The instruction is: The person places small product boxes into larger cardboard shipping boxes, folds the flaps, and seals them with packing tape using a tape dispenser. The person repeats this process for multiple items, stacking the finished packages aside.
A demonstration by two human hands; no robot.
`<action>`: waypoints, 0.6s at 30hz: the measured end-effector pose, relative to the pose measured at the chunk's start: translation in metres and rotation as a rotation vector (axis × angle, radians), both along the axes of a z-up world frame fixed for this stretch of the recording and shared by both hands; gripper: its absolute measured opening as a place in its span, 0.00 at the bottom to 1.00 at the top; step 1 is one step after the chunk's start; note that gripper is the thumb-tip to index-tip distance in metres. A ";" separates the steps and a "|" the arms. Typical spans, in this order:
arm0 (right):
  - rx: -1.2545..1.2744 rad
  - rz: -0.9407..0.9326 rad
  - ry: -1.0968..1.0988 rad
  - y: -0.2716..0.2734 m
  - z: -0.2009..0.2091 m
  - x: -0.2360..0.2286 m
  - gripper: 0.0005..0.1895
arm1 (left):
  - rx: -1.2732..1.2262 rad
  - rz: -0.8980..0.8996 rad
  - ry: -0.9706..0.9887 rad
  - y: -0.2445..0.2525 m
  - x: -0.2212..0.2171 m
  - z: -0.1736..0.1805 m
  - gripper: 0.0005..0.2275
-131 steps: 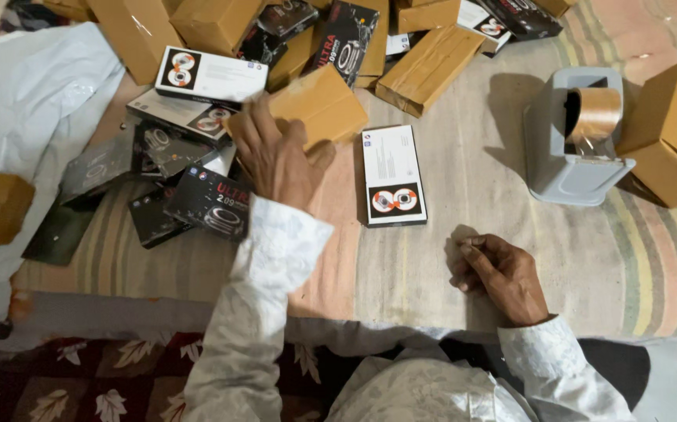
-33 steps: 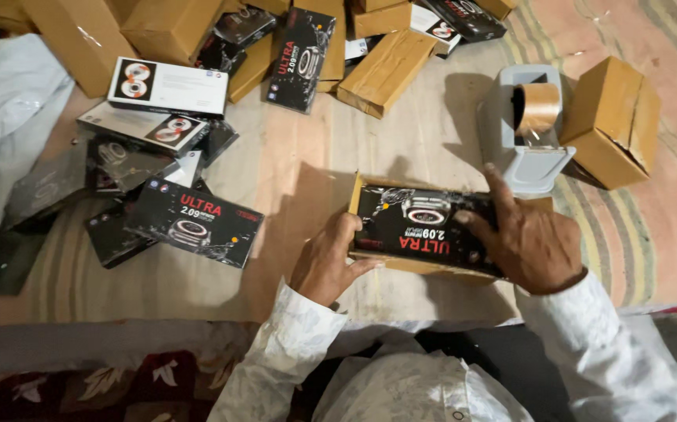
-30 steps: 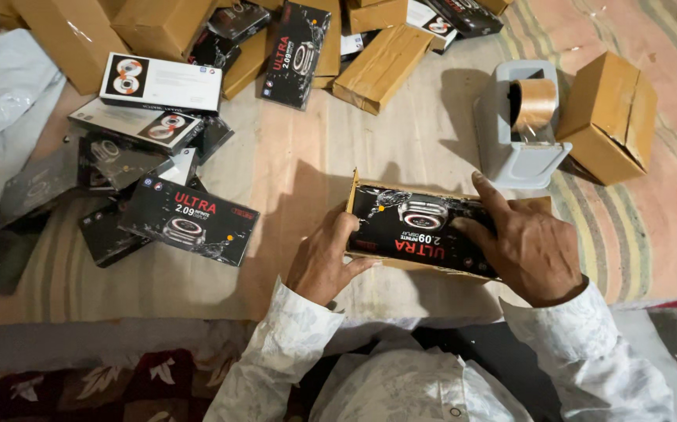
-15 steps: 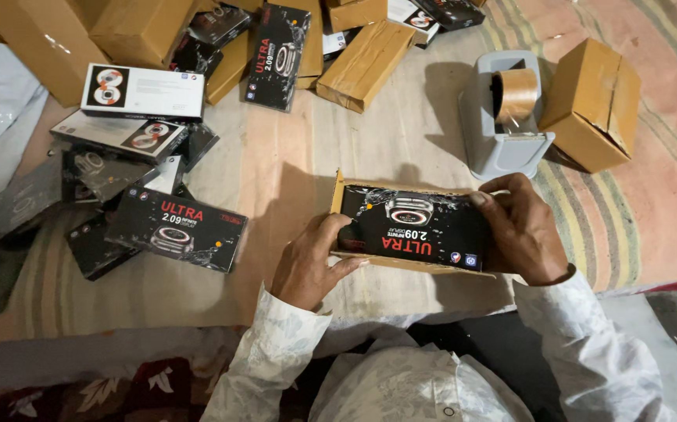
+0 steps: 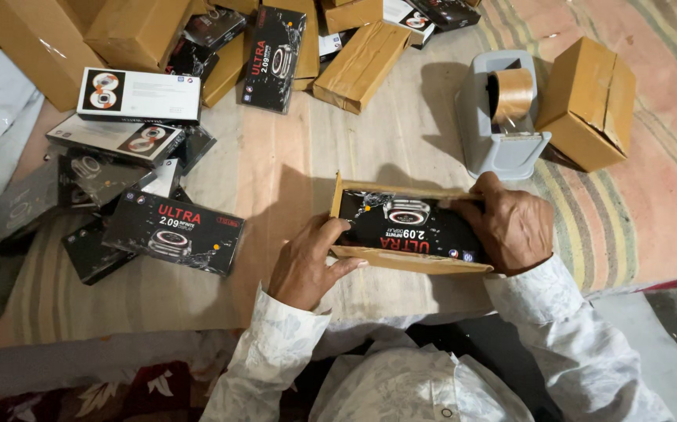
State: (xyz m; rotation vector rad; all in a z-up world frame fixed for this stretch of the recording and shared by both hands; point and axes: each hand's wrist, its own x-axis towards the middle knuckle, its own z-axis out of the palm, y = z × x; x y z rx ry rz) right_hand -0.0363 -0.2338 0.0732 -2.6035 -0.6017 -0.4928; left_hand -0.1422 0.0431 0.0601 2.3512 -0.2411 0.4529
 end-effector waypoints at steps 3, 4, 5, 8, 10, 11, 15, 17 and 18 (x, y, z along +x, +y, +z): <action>-0.068 0.030 -0.046 0.000 -0.003 0.004 0.20 | -0.029 0.014 0.037 0.000 -0.001 0.004 0.23; -0.060 0.057 -0.058 0.001 -0.005 0.005 0.22 | -0.038 0.017 0.043 0.000 -0.001 0.005 0.23; -0.052 0.085 -0.070 0.001 -0.008 0.006 0.24 | -0.046 0.030 0.062 0.000 -0.001 0.005 0.23; -0.078 0.088 0.026 -0.004 -0.011 0.008 0.40 | -0.047 0.053 0.075 0.001 -0.001 0.006 0.23; -0.089 0.070 0.101 -0.007 -0.013 0.007 0.50 | -0.019 0.039 0.029 0.002 -0.001 0.004 0.23; -0.085 0.057 0.119 -0.009 -0.013 0.006 0.53 | -0.037 0.017 0.029 0.002 -0.001 0.002 0.23; -0.112 0.027 0.168 -0.006 -0.006 0.005 0.61 | -0.034 -0.019 -0.062 -0.003 0.004 -0.001 0.24; -0.016 0.034 0.140 -0.001 -0.002 -0.001 0.67 | 0.008 -0.021 -0.146 -0.005 0.005 -0.003 0.24; 0.032 0.039 0.125 0.000 -0.001 -0.006 0.69 | 0.029 -0.030 -0.188 -0.006 0.005 -0.004 0.24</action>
